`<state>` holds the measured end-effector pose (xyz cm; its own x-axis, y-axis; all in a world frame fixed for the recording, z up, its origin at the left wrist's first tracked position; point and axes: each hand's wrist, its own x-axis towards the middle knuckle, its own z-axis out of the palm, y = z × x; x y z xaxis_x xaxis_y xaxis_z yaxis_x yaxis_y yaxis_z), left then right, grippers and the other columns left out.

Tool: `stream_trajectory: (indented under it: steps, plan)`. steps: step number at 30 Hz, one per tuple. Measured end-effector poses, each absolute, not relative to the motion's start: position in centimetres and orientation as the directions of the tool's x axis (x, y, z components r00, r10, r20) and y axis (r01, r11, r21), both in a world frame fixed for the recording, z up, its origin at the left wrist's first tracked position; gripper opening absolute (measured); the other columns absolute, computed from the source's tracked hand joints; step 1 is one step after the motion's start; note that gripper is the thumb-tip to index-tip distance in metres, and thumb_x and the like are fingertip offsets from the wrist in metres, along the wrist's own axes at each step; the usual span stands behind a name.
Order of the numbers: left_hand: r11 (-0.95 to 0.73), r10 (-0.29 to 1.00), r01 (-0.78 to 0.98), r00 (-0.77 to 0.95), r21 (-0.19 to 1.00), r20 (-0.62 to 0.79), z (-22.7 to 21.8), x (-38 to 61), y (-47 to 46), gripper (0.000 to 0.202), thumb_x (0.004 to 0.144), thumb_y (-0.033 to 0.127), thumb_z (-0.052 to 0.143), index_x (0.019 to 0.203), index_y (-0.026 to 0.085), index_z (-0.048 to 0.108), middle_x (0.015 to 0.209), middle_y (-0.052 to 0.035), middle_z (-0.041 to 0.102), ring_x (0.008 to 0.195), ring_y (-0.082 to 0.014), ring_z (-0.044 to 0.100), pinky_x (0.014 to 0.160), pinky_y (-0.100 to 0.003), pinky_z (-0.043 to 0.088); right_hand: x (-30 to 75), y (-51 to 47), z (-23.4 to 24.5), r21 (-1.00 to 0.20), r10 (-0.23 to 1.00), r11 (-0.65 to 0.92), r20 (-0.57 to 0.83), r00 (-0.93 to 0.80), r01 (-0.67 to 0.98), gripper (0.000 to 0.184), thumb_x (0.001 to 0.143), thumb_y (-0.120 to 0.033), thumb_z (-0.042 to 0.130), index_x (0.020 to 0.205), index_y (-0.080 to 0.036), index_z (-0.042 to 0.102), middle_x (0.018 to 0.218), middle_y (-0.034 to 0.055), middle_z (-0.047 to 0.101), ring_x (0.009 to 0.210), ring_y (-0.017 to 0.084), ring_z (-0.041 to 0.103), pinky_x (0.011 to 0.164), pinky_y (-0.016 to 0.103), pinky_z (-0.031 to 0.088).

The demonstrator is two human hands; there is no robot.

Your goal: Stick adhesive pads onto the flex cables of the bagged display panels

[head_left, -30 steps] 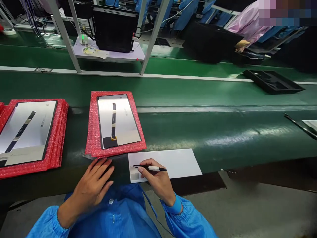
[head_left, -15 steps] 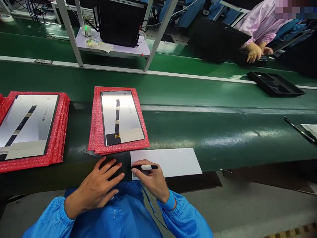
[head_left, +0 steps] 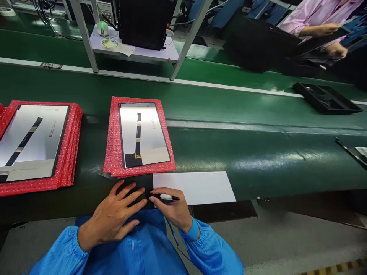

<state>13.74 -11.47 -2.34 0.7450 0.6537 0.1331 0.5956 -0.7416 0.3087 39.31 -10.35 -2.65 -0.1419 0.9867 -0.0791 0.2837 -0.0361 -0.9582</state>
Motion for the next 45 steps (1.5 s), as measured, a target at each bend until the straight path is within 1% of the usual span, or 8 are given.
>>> stream_trajectory:
  steps: [3, 7, 17, 20, 29, 36, 41, 45]
  plan:
    - [-0.739, 0.653, 0.597, 0.748, 0.314, 0.114, -2.32, 13.73, -11.51, 0.060, 0.098, 0.041, 0.062, 0.155, 0.034, 0.048, 0.164, -0.0001, 0.046, 0.145, -0.0327, 0.044, 0.124, -0.055, 0.022, 39.32, -10.44, -2.81, -0.959, 0.988, -0.020, -0.062, -0.141, 0.282, 0.010, 0.084, -0.026, 0.082, 0.093, -0.021, 0.084, 0.088, 0.0066, 0.083, 0.077, 0.023, 0.079, 0.071, 0.031, 0.063]
    - [-0.735, 0.654, 0.606, 0.752, 0.304, 0.081, -2.32, 13.69, -11.60, 0.064, 0.095, 0.037, 0.064, 0.156, 0.033, 0.047, 0.166, -0.0007, 0.043, 0.146, -0.0336, 0.042, 0.124, -0.056, 0.021, 39.31, -10.35, -2.73, -0.958, 0.988, -0.012, -0.056, -0.146, 0.285, 0.010, 0.084, -0.027, 0.082, 0.092, -0.021, 0.084, 0.087, 0.0068, 0.083, 0.077, 0.024, 0.079, 0.071, 0.031, 0.064]
    - [-0.725, 0.664, 0.600, 0.739, 0.338, 0.113, -2.36, 13.82, -11.41, 0.060, 0.097, 0.044, 0.064, 0.155, 0.034, 0.050, 0.163, -0.0016, 0.048, 0.144, -0.0333, 0.046, 0.123, -0.056, 0.026, 39.23, -10.35, -2.51, -0.954, 0.986, -0.032, -0.078, -0.145, 0.297, 0.011, 0.086, -0.029, 0.080, 0.093, -0.021, 0.084, 0.087, 0.0076, 0.083, 0.077, 0.025, 0.079, 0.072, 0.033, 0.064]
    - [-0.729, 0.661, 0.600, 0.742, 0.329, 0.112, -2.35, 13.82, -11.43, 0.059, 0.098, 0.044, 0.062, 0.155, 0.034, 0.049, 0.164, -0.0007, 0.046, 0.144, -0.0328, 0.046, 0.123, -0.056, 0.025, 39.25, -10.28, -2.47, -0.954, 0.985, -0.034, -0.082, -0.150, 0.298, 0.011, 0.086, -0.029, 0.080, 0.092, -0.021, 0.084, 0.087, 0.0074, 0.083, 0.077, 0.025, 0.079, 0.071, 0.033, 0.064]
    - [-0.727, 0.664, 0.600, 0.739, 0.334, 0.115, -2.24, 13.79, -11.41, 0.056, 0.098, 0.042, 0.062, 0.152, 0.033, 0.052, 0.163, 0.0000, 0.048, 0.144, -0.0322, 0.045, 0.123, -0.055, 0.023, 39.20, -10.20, -2.38, -0.956, 0.987, -0.032, -0.076, -0.142, 0.291, 0.010, 0.085, -0.027, 0.081, 0.091, -0.021, 0.084, 0.087, 0.0070, 0.083, 0.077, 0.025, 0.079, 0.071, 0.033, 0.063]
    - [-0.719, 0.669, 0.601, 0.735, 0.349, 0.112, -2.15, 13.87, -11.42, 0.058, 0.096, 0.040, 0.065, 0.152, 0.033, 0.052, 0.162, -0.0016, 0.049, 0.144, -0.0327, 0.046, 0.124, -0.055, 0.026, 39.20, -10.11, -2.16, -0.952, 0.982, -0.069, -0.118, -0.149, 0.298, 0.010, 0.085, -0.028, 0.080, 0.090, -0.021, 0.083, 0.086, 0.0069, 0.083, 0.076, 0.025, 0.078, 0.069, 0.032, 0.063]
    - [-0.717, 0.671, 0.599, 0.732, 0.357, 0.119, -2.22, 13.81, -11.50, 0.058, 0.096, 0.040, 0.066, 0.153, 0.033, 0.053, 0.161, -0.0024, 0.050, 0.145, -0.0328, 0.046, 0.125, -0.056, 0.025, 39.20, -10.05, -2.34, -0.950, 0.979, -0.087, -0.137, -0.149, 0.299, 0.011, 0.085, -0.030, 0.080, 0.091, -0.021, 0.083, 0.085, 0.0066, 0.083, 0.074, 0.024, 0.078, 0.067, 0.033, 0.063]
    - [-0.720, 0.667, 0.599, 0.736, 0.350, 0.114, -2.32, 13.73, -11.52, 0.057, 0.096, 0.041, 0.066, 0.152, 0.034, 0.053, 0.162, -0.0012, 0.048, 0.145, -0.0327, 0.046, 0.124, -0.055, 0.024, 39.10, -9.97, -2.26, -0.950, 0.979, -0.095, -0.143, -0.146, 0.296, 0.011, 0.084, -0.030, 0.080, 0.089, -0.021, 0.083, 0.084, 0.0064, 0.082, 0.073, 0.024, 0.077, 0.068, 0.033, 0.062]
